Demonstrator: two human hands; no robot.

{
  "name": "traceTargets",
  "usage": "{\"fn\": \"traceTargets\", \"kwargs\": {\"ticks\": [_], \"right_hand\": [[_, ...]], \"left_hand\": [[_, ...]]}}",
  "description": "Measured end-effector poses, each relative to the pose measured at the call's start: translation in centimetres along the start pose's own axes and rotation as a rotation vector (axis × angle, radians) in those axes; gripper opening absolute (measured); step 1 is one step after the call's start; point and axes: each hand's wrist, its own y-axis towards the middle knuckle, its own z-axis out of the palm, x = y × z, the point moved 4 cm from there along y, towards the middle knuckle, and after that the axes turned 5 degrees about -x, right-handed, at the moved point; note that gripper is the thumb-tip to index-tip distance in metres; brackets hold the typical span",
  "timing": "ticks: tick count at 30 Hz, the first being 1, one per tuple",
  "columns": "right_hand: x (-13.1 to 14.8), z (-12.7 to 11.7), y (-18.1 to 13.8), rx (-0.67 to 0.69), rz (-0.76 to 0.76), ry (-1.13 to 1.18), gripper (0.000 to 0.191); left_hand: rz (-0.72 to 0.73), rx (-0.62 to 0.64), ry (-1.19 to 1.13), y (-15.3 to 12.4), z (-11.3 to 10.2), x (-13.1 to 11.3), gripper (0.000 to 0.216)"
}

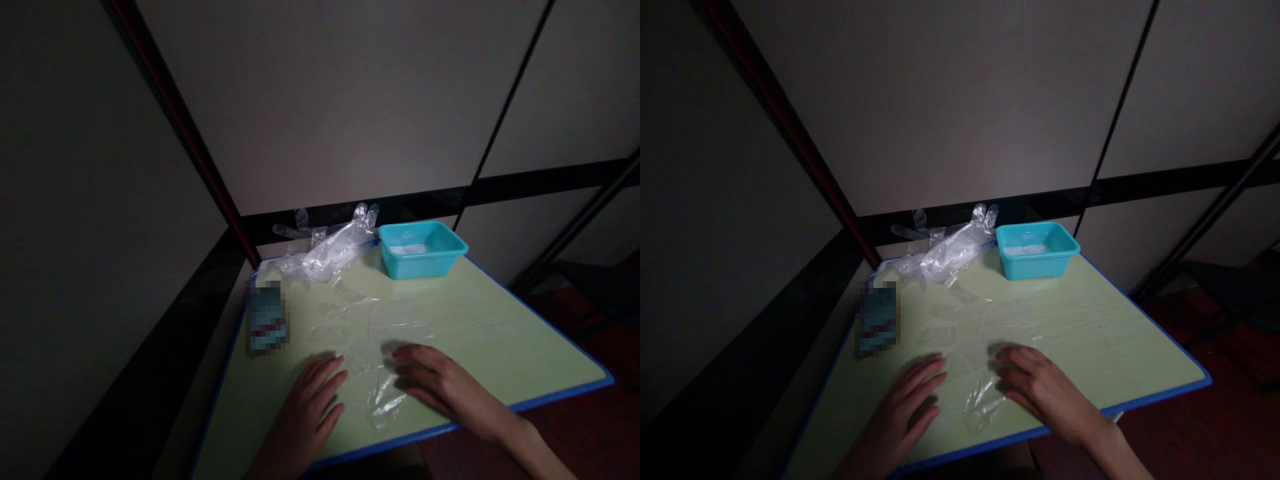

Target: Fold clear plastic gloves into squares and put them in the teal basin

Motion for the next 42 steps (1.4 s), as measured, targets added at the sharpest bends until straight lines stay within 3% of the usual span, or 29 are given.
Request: {"fn": "traceTargets", "kwargs": {"ticks": [5, 13, 17, 22, 26, 29, 36, 42], "right_hand": [[2.2, -0.3, 0.0, 0.063, -0.092, 0.023, 0.016], [2.3, 0.4, 0.9, -0.011, -0.066, -0.031, 0.019], [1.8, -0.1, 1.6, -0.046, -0.096, -0.001, 0.018], [1.0, -0.9, 2.6, -0.136, -0.061, -0.037, 0.017], [0.5, -1.8, 1.7, -0.31, 0.034, 0.003, 0.021], [0.2, -1.8, 0.1, -0.365, 0.064, 0.032, 0.025], [-0.2, -0.4, -1.4, -0.225, 0.089, -0.021, 0.029], [-0.4, 1.3, -1.0, -0.116, 0.08, -0.018, 0.047]], "left_hand": [[-0.005, 0.106, -0.164, 1.2, 0.3, -1.8, 0.038], [0.028, 0.166, -0.275, 2.4, 0.4, -3.4, 0.047], [-0.01, 0.091, -0.286, 2.9, 0.7, -3.9, 0.053], [-0.144, -0.048, -0.259, 4.9, 1.2, -3.8, 0.021], [-0.231, -0.185, -0.281, 7.1, 1.1, -2.5, 0.031], [-0.234, -0.166, -0.219, 8.6, 1.2, -1.7, 0.035], [-0.294, -0.083, 0.013, 9.9, 2.3, -0.7, 0.037], [-0.241, -0.146, 0.136, 9.4, 2.2, -1.0, 0.037]]}}
